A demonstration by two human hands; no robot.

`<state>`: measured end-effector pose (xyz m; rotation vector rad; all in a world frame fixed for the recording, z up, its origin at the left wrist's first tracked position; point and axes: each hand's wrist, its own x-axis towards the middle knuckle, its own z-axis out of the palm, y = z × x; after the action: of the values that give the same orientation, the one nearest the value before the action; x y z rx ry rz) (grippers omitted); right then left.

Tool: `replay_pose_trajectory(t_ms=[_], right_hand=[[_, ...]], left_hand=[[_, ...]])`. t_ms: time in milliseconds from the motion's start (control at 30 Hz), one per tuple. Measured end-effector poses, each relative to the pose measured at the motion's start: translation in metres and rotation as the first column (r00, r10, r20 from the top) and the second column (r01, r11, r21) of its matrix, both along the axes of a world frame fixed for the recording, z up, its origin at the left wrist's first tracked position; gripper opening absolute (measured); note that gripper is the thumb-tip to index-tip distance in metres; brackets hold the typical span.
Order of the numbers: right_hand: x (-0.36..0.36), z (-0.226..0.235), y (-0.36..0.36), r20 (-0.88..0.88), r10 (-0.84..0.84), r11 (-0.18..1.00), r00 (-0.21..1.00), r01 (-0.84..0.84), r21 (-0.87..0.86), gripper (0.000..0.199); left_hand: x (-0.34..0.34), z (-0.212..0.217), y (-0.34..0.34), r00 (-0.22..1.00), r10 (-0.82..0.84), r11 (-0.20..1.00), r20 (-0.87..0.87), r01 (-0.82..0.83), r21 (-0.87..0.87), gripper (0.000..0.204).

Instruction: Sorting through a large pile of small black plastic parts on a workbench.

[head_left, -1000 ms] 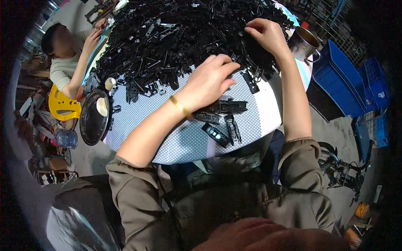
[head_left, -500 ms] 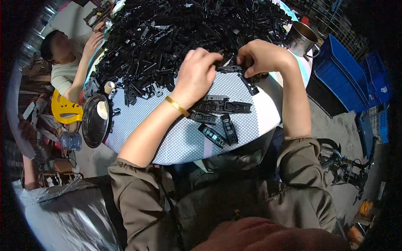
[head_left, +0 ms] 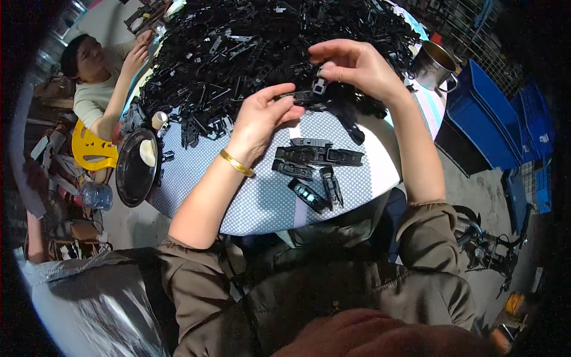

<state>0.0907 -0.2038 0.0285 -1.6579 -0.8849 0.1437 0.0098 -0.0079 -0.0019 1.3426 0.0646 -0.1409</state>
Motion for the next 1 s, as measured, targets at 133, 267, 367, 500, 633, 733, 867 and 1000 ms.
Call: replay_pose_trajectory(t_ms=[133, 267, 367, 500, 633, 733, 867, 1000], right_hand=[[-0.011, -0.01, 0.019, -0.014, 0.002, 0.999, 1.0, -0.002, 0.033, 0.036], [-0.013, -0.016, 0.027, 0.312, -0.11, 0.991, 0.944, 0.128, -0.038, 0.029], [-0.021, -0.018, 0.033, 0.538, -0.29, 0.939, 0.792, 0.345, -0.001, 0.02], [-0.031, -0.024, 0.042, 0.647, -0.331, 0.922, 0.687, 0.382, 0.066, 0.02], [-0.037, -0.025, 0.048, 0.633, -0.333, 0.917, 0.699, 0.396, 0.045, 0.023], [-0.033, -0.029, 0.048, 0.558, -0.347, 0.929, 0.753, 0.359, 0.094, 0.02], [-0.036, -0.026, 0.051, 0.516, -0.354, 0.929, 0.78, 0.356, 0.099, 0.015], [-0.028, -0.023, 0.044, 0.767, -0.285, 0.93, 0.575, 0.361, 0.075, 0.02]], left_hand=[[-0.002, 0.0, -0.007, 0.998, -0.041, 0.994, 0.046, 0.046, -0.101, 0.032], [-0.002, 0.003, -0.001, 0.998, -0.042, 0.989, 0.055, 0.049, -0.141, 0.031], [-0.002, 0.006, -0.002, 0.998, 0.029, 0.986, 0.055, -0.019, -0.165, 0.031], [-0.001, -0.003, -0.005, 0.982, 0.124, 0.988, 0.139, -0.11, -0.108, 0.031], [-0.007, 0.002, -0.006, 0.957, 0.126, 0.974, 0.262, -0.17, 0.152, 0.029], [-0.005, 0.0, -0.008, 0.932, 0.114, 0.973, 0.344, -0.175, 0.152, 0.03], [-0.003, 0.003, -0.001, 0.963, 0.116, 0.991, 0.244, -0.127, 0.029, 0.032], [-0.001, 0.006, 0.001, 0.981, 0.111, 0.991, 0.161, -0.096, -0.093, 0.033]])
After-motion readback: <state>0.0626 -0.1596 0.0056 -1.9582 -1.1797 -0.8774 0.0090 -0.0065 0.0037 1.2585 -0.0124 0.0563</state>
